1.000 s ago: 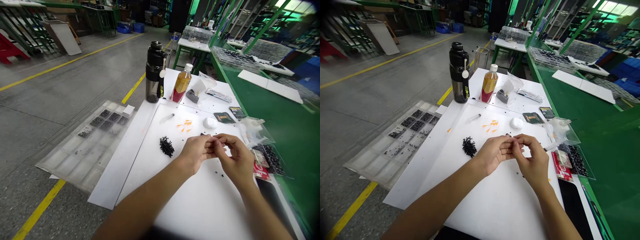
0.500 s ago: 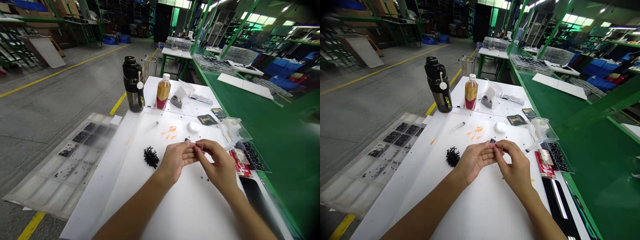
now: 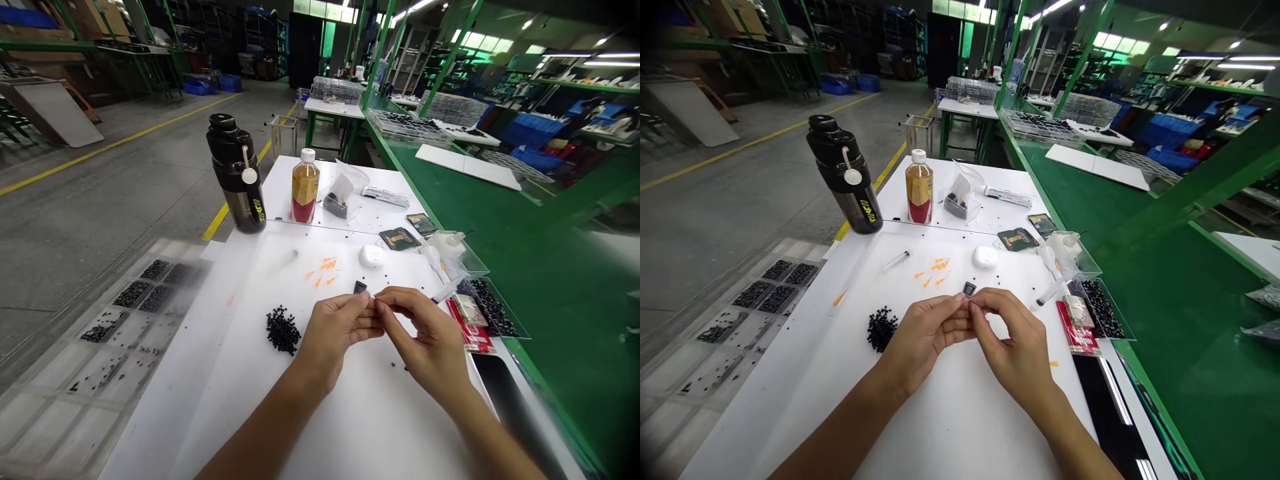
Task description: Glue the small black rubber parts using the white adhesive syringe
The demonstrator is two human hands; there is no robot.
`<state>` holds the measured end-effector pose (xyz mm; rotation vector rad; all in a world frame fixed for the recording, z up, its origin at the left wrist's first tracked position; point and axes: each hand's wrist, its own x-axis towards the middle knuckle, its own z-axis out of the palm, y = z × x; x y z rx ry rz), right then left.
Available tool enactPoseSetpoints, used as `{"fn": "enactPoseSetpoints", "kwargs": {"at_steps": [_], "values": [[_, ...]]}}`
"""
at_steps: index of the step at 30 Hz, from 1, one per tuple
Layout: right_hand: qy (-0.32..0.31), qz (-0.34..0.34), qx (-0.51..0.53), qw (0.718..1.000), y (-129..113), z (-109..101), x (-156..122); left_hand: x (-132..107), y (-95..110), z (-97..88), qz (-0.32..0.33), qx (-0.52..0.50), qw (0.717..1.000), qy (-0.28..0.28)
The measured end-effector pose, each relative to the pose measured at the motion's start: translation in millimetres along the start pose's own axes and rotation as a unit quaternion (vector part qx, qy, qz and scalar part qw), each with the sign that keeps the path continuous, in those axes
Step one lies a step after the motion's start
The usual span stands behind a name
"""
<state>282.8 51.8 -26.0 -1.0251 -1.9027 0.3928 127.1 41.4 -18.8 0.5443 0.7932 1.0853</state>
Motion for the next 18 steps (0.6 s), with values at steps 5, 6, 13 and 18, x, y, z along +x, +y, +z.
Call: {"fn": "enactPoseSetpoints", "kwargs": {"at_steps": [5, 6, 13, 18], "values": [[-0.006, -0.044, -0.018, 0.999, -3, -7, 2, -1, -2, -0.9, -0.023, -0.041, 0.999, -0.025], [-0.018, -0.04, -0.008, 0.999, -4, -9, 2, 0, -3, -0.1, -0.024, -0.044, 0.999, -0.017], [0.234, 0.091, -0.139, 0.958, -12, -28, 3, 0, -6, 6.1, -0.025, -0.029, 0.998, 0.056], [0.32, 0.283, -0.038, 0.903, 42, -35, 2, -3, -11, 7.1, -0.047, -0.034, 0.996, 0.062]]}}
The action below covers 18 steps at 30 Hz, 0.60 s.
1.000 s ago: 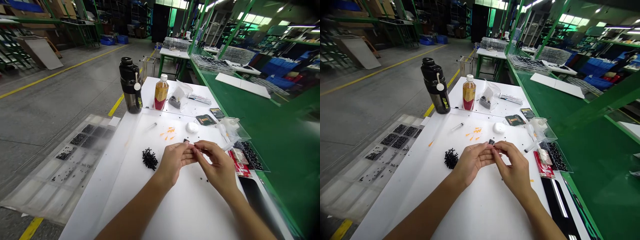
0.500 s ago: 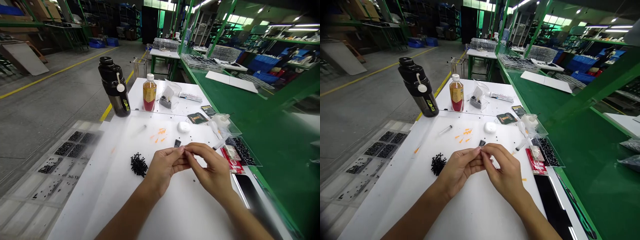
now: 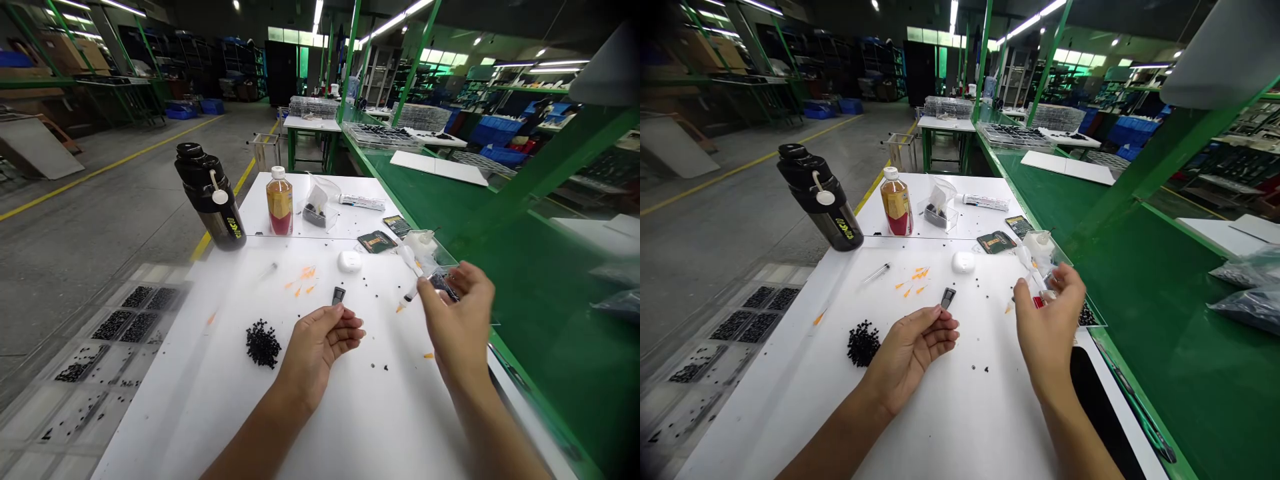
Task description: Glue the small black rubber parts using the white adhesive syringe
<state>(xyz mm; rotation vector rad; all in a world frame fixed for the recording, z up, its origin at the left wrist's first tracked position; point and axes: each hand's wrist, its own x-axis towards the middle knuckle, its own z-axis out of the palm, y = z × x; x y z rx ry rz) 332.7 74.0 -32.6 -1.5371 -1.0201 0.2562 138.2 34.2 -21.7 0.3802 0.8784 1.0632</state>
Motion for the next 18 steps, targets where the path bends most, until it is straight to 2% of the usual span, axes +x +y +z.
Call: {"fn": "enactPoseSetpoints", "kwargs": {"at_steps": [2, 4, 7, 11, 14, 16, 18], "values": [[-0.048, 0.045, 0.021, 0.998, 21, 9, 9, -2, -2, 1.5, -0.006, -0.005, 1.0, 0.001], [-0.103, 0.065, 0.035, 0.992, 31, 17, 13, -4, -4, 3.4, -0.012, -0.012, 1.0, -0.003], [-0.139, 0.075, 0.072, 0.985, 22, 19, 9, -5, -7, 5.6, -0.02, -0.026, 0.999, -0.016], [-0.13, 0.087, 0.175, 0.972, -22, 8, 2, -5, -10, 6.6, -0.023, -0.041, 0.998, -0.045], [-0.18, 0.143, 0.329, 0.916, -65, 0, 3, -6, -12, 8.3, -0.009, -0.032, 0.997, -0.067], [-0.223, 0.179, 0.379, 0.88, -92, 0, 4, -8, -13, 10.0, 0.001, -0.026, 0.996, -0.08], [-0.25, 0.192, 0.406, 0.858, -113, 2, 5, -10, -14, 11.5, 0.001, -0.031, 0.995, -0.096]]}}
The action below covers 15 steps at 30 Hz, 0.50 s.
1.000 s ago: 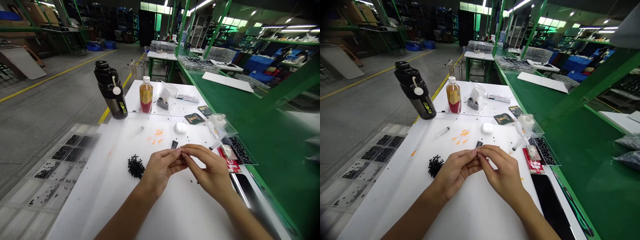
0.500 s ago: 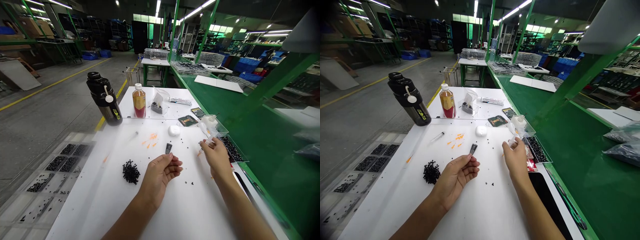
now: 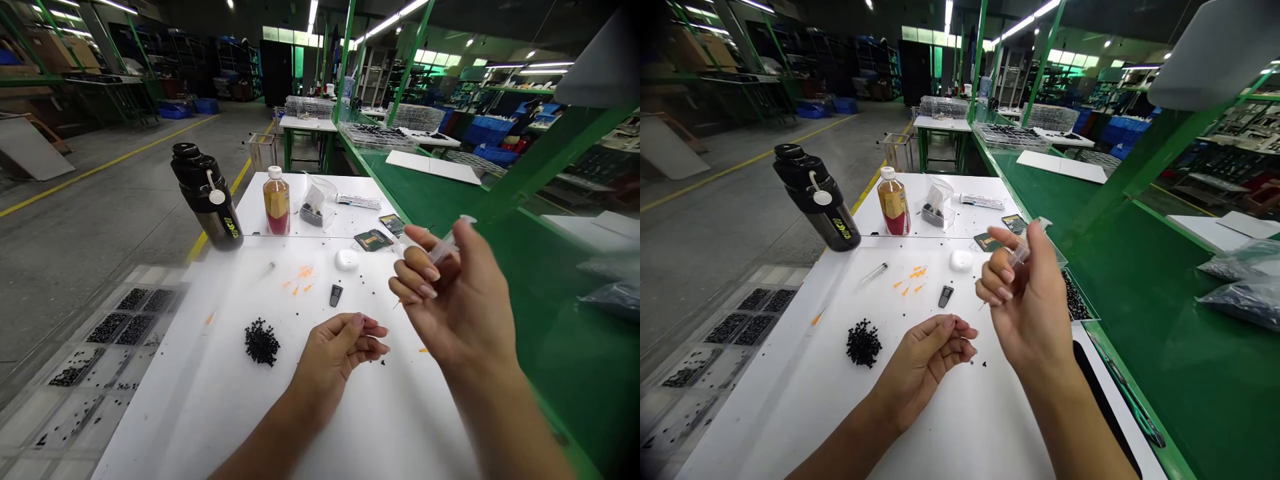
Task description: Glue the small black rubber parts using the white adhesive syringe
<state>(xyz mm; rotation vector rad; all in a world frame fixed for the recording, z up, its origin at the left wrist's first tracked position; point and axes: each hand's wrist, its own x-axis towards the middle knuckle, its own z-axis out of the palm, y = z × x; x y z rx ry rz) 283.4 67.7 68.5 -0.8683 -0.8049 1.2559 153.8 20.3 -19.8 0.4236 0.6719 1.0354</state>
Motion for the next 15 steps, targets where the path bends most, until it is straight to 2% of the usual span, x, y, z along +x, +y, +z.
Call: {"fn": "enactPoseSetpoints", "kwargs": {"at_steps": [3, 6, 11, 15], "values": [[-0.038, 0.007, 0.016, 0.999, -3, 14, -2, -1, -2, 0.9, -0.01, -0.037, 0.999, -0.022], [-0.054, 0.019, 0.045, 0.997, 3, 12, -9, -1, -4, -0.3, -0.022, -0.086, 0.995, -0.038], [-0.014, 0.007, 0.104, 0.994, 10, -1, -19, -1, -4, -2.0, -0.038, -0.118, 0.99, -0.064], [0.007, -0.004, 0.116, 0.993, 12, -3, -20, -2, -6, -0.3, -0.05, -0.145, 0.986, -0.063]]}}
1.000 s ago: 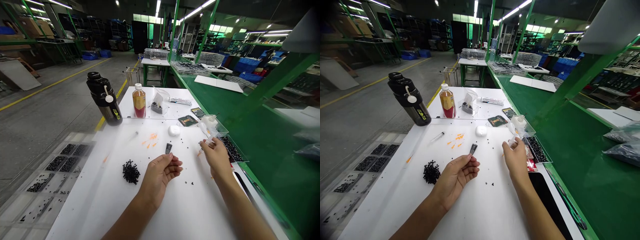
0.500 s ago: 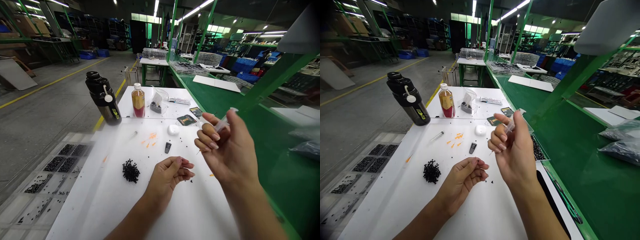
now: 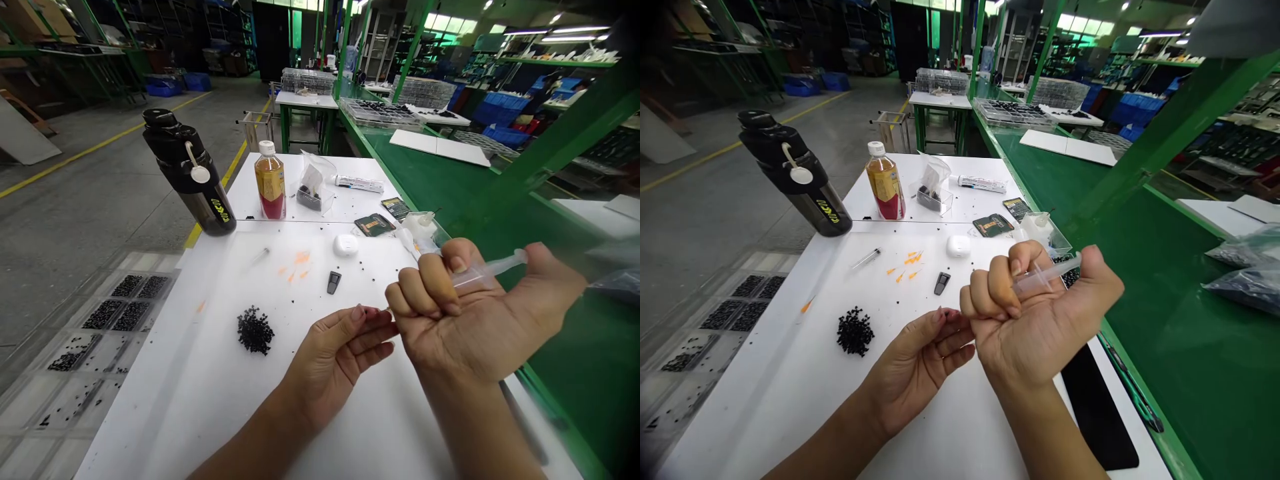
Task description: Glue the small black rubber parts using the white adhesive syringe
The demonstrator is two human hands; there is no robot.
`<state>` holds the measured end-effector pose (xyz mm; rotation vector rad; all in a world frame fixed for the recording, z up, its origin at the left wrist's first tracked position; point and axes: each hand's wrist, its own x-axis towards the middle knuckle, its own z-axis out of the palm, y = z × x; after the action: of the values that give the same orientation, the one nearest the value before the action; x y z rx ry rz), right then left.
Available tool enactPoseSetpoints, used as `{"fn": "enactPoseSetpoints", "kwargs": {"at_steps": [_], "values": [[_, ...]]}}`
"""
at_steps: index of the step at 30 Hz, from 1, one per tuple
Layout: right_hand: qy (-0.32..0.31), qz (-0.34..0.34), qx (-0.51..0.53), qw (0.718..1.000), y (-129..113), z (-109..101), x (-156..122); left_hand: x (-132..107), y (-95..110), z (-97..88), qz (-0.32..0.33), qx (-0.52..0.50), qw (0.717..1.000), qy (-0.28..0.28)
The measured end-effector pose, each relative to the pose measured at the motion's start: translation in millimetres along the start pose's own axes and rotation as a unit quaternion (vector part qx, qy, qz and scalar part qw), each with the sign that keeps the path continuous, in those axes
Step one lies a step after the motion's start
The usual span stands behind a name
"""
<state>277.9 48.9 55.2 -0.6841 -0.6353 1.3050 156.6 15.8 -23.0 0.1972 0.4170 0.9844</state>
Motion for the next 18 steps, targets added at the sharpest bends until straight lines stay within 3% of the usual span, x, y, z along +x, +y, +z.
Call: {"fn": "enactPoseSetpoints", "kwargs": {"at_steps": [9, 18], "values": [[-0.023, -0.02, -0.032, 0.999, 5.0, 0.2, -2.6, -0.9, -3.2, 0.4, -0.008, -0.011, 1.0, 0.018], [0.012, 0.001, -0.029, 1.0, 4.9, 4.5, -2.3, -1.4, -2.9, 0.6, 0.009, 0.021, 1.0, -0.003]]}}
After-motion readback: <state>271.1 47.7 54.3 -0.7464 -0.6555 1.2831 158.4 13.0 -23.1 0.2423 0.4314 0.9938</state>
